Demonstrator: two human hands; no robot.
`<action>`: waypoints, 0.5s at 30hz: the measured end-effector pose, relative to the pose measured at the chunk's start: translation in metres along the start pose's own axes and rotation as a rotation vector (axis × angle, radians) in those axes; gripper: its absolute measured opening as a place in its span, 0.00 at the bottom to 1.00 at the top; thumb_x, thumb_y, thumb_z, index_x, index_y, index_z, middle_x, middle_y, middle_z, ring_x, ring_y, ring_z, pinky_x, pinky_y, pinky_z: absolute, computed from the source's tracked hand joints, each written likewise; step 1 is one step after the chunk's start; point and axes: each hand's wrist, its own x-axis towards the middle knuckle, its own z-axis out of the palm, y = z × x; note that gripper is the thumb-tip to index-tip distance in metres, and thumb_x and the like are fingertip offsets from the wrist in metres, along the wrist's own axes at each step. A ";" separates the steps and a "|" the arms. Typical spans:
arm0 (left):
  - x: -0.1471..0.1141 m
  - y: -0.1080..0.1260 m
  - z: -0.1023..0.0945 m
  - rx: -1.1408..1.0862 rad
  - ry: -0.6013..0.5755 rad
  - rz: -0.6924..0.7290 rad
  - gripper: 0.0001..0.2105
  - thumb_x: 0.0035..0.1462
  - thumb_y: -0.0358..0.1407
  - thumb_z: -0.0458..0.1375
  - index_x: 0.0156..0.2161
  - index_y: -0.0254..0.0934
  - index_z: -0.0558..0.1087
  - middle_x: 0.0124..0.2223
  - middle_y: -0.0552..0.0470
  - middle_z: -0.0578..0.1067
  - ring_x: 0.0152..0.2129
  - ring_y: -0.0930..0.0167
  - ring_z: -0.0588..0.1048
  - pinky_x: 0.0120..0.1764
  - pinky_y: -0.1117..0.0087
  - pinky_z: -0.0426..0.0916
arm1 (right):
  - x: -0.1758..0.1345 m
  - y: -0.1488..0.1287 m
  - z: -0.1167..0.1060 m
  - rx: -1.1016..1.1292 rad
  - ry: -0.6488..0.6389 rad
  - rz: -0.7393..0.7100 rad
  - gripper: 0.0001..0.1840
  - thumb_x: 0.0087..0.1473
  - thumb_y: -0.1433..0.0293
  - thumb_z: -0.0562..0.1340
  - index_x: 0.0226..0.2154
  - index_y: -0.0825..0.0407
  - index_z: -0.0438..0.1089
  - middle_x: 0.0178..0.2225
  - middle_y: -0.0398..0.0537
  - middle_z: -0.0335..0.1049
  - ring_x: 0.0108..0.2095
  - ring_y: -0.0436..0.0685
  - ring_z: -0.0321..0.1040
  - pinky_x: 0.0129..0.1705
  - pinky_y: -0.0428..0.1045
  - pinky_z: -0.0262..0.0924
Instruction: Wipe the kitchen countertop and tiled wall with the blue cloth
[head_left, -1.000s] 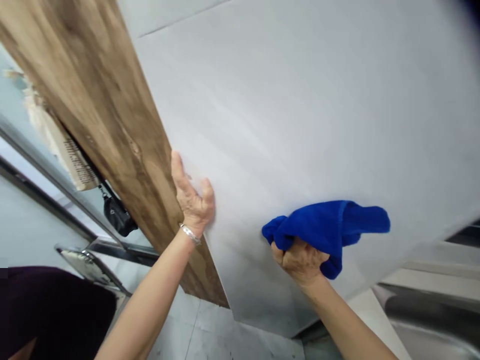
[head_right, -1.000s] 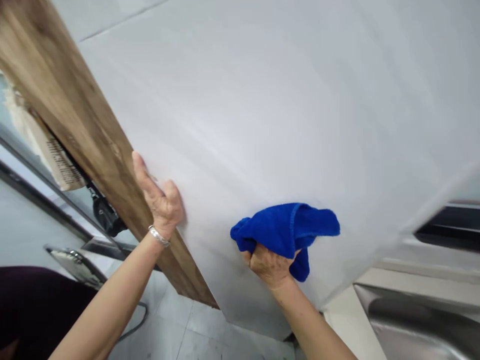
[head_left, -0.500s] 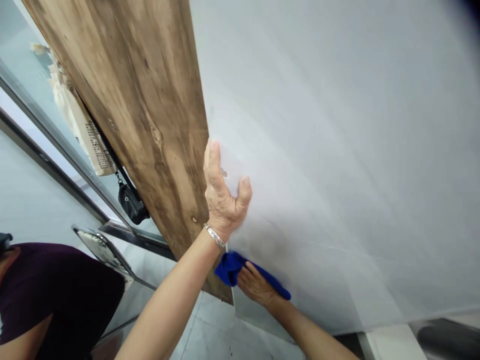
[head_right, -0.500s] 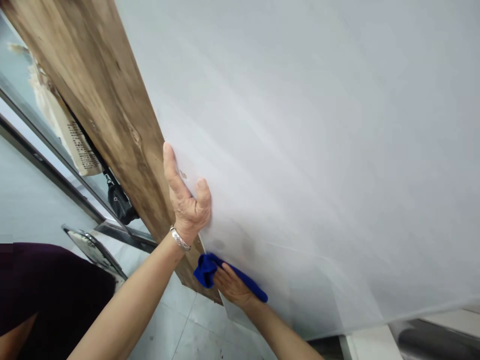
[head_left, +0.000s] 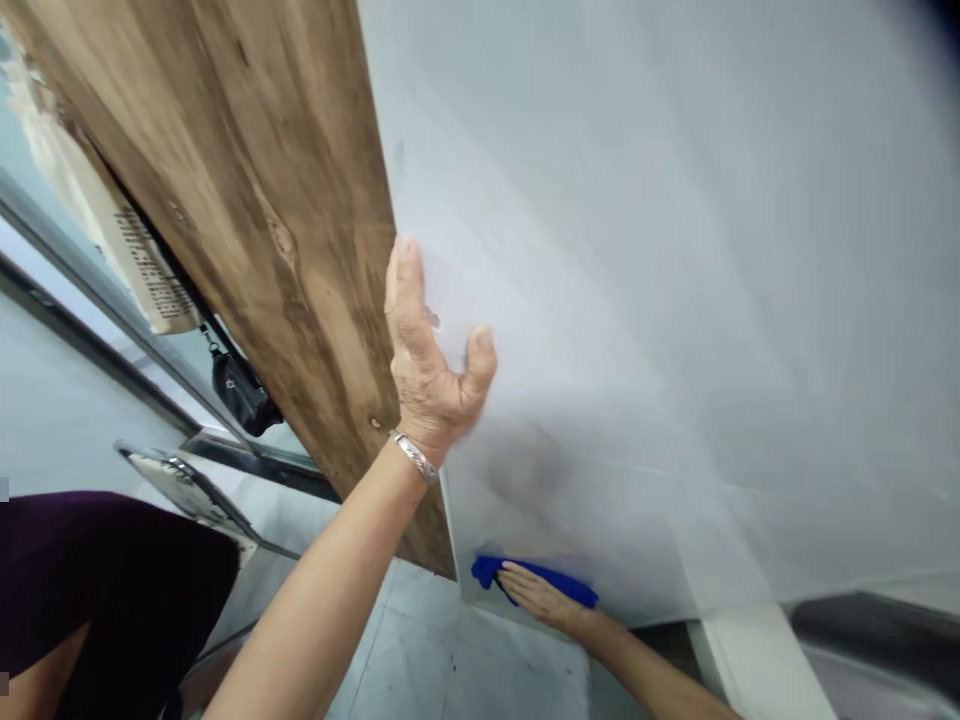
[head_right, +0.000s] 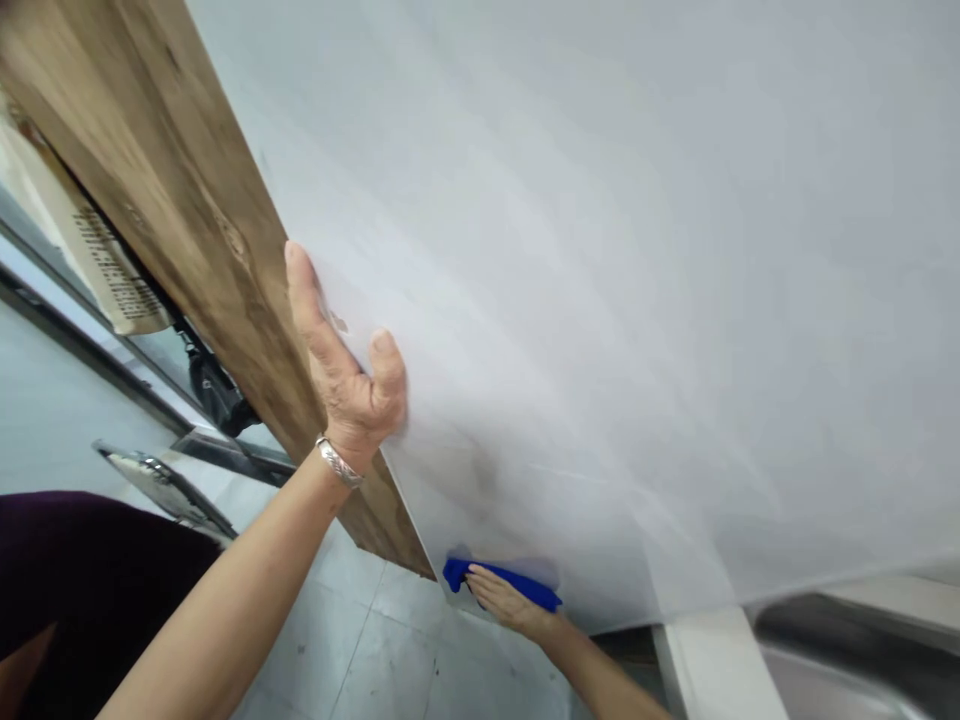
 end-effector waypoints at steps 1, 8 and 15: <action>0.001 0.000 0.000 -0.007 0.007 0.016 0.32 0.66 0.52 0.45 0.69 0.46 0.41 0.72 0.47 0.44 0.68 0.57 0.42 0.68 0.49 0.46 | -0.003 0.000 -0.010 0.048 0.005 0.067 0.21 0.47 0.71 0.47 0.26 0.48 0.76 0.32 0.50 0.74 0.33 0.57 0.75 0.33 0.56 0.72; 0.005 0.000 0.002 -0.116 0.015 -0.006 0.35 0.63 0.54 0.49 0.69 0.43 0.44 0.71 0.45 0.47 0.68 0.57 0.42 0.67 0.50 0.49 | -0.032 -0.013 -0.127 0.108 0.116 0.282 0.27 0.55 0.76 0.42 0.36 0.52 0.75 0.38 0.51 0.74 0.37 0.56 0.74 0.46 0.63 0.70; 0.007 0.001 0.003 -0.103 0.036 -0.001 0.36 0.64 0.54 0.49 0.68 0.38 0.46 0.71 0.45 0.50 0.68 0.59 0.45 0.68 0.50 0.48 | -0.019 -0.074 -0.237 -0.535 0.335 -0.181 0.27 0.62 0.77 0.42 0.37 0.45 0.74 0.41 0.45 0.76 0.55 0.54 0.65 0.67 0.68 0.41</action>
